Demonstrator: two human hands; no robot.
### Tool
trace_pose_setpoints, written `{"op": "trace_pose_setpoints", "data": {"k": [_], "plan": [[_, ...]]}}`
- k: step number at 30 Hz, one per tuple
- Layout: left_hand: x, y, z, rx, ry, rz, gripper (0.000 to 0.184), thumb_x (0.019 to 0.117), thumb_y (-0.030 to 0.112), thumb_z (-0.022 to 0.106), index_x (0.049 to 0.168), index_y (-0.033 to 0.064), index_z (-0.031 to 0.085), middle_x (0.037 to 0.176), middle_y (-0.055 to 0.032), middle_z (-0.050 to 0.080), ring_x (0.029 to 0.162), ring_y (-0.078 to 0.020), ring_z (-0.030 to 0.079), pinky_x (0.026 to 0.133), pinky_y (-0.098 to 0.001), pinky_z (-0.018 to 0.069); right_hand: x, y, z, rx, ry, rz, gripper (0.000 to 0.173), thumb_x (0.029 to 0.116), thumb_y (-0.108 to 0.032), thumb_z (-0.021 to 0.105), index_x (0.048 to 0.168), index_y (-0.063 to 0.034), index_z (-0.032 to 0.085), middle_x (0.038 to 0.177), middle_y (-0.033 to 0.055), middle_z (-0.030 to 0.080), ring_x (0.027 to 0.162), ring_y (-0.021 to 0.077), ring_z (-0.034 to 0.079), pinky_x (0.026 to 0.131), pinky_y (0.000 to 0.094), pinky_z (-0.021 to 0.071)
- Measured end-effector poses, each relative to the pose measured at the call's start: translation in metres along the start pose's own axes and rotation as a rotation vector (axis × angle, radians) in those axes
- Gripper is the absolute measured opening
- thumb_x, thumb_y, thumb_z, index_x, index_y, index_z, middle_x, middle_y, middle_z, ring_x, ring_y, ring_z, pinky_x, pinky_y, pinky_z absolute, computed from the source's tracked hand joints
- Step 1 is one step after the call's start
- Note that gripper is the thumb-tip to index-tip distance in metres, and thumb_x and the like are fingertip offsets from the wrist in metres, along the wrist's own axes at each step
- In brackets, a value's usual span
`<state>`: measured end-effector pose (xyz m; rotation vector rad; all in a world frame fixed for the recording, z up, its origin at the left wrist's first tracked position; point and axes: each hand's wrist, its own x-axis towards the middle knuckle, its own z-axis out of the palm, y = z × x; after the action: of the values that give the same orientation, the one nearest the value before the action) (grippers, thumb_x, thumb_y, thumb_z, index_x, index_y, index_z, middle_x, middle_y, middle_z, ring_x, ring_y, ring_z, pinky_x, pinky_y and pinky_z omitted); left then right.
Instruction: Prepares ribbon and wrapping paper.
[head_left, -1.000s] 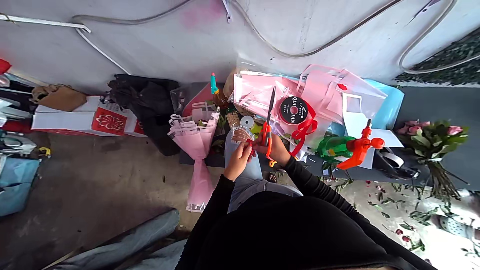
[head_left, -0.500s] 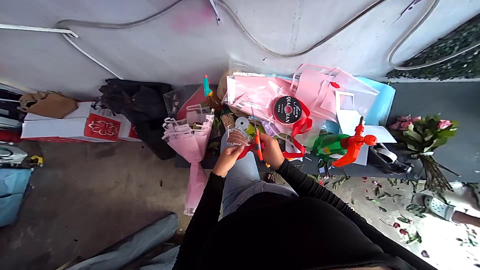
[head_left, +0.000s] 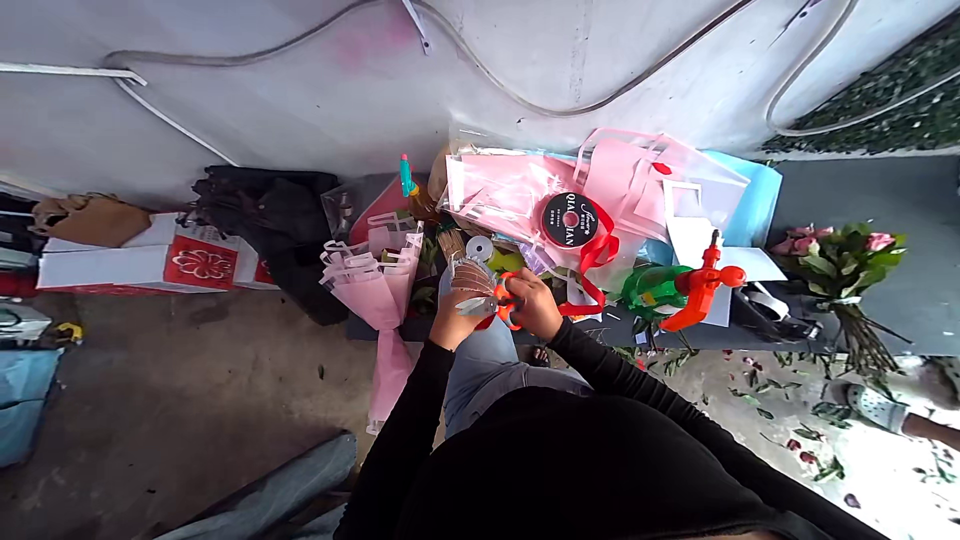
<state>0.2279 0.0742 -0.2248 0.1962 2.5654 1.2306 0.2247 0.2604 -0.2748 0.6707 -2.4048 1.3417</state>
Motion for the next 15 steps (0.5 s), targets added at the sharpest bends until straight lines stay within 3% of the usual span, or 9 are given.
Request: {"op": "trace_pose_setpoints", "data": {"k": [3, 5, 8, 12, 15], "plan": [[-0.001, -0.003, 0.011, -0.053, 0.015, -0.024, 0.029, 0.08, 0.001, 0.083, 0.106, -0.0062, 0.073, 0.11, -0.0212, 0.071, 0.107, -0.0299, 0.068, 0.1, -0.048, 0.052, -0.003, 0.002, -0.003, -0.031, -0.004, 0.009, 0.022, 0.0681, 0.001, 0.082, 0.088, 0.0011, 0.071, 0.082, 0.0148, 0.067, 0.08, 0.0306, 0.065, 0.072, 0.0449, 0.0558], [-0.001, -0.004, 0.017, -0.067, 0.062, 0.025, 0.027, 0.0809, -0.001, 0.082, 0.105, -0.0069, 0.073, 0.11, -0.0221, 0.071, 0.107, -0.0307, 0.067, 0.1, -0.0475, 0.0518, -0.001, 0.002, -0.006, -0.054, -0.01, 0.002, 0.023, 0.0661, 0.003, 0.082, 0.087, 0.0011, 0.071, 0.082, 0.0148, 0.068, 0.08, 0.0318, 0.066, 0.072, 0.0463, 0.0559], [-0.001, -0.004, 0.019, -0.004, 0.069, 0.102, 0.018, 0.0845, -0.004, 0.076, 0.102, -0.0084, 0.074, 0.105, -0.0246, 0.071, 0.104, -0.0353, 0.069, 0.098, -0.0511, 0.0514, 0.004, 0.005, -0.011, -0.098, -0.05, -0.045, 0.021, 0.0683, 0.004, 0.081, 0.087, 0.0004, 0.072, 0.083, 0.0146, 0.069, 0.08, 0.0322, 0.067, 0.071, 0.0472, 0.0561], [-0.001, 0.002, 0.016, 0.051, -0.018, 0.022, 0.014, 0.094, 0.001, 0.068, 0.104, -0.0081, 0.073, 0.107, -0.0247, 0.071, 0.106, -0.0364, 0.067, 0.099, -0.053, 0.0495, 0.008, 0.008, -0.014, -0.134, -0.066, -0.113, 0.021, 0.0702, 0.002, 0.081, 0.089, -0.0029, 0.074, 0.086, 0.0115, 0.072, 0.083, 0.0298, 0.068, 0.074, 0.0461, 0.0564], [-0.002, 0.007, 0.011, 0.049, -0.072, -0.019, 0.015, 0.0993, 0.001, 0.059, 0.101, -0.0103, 0.069, 0.097, -0.0259, 0.069, 0.095, -0.0366, 0.068, 0.09, -0.0536, 0.0516, 0.007, 0.008, -0.015, -0.124, -0.072, -0.15, 0.022, 0.0701, 0.004, 0.079, 0.09, -0.0029, 0.075, 0.088, 0.0124, 0.073, 0.085, 0.032, 0.068, 0.075, 0.0482, 0.0561]]}}
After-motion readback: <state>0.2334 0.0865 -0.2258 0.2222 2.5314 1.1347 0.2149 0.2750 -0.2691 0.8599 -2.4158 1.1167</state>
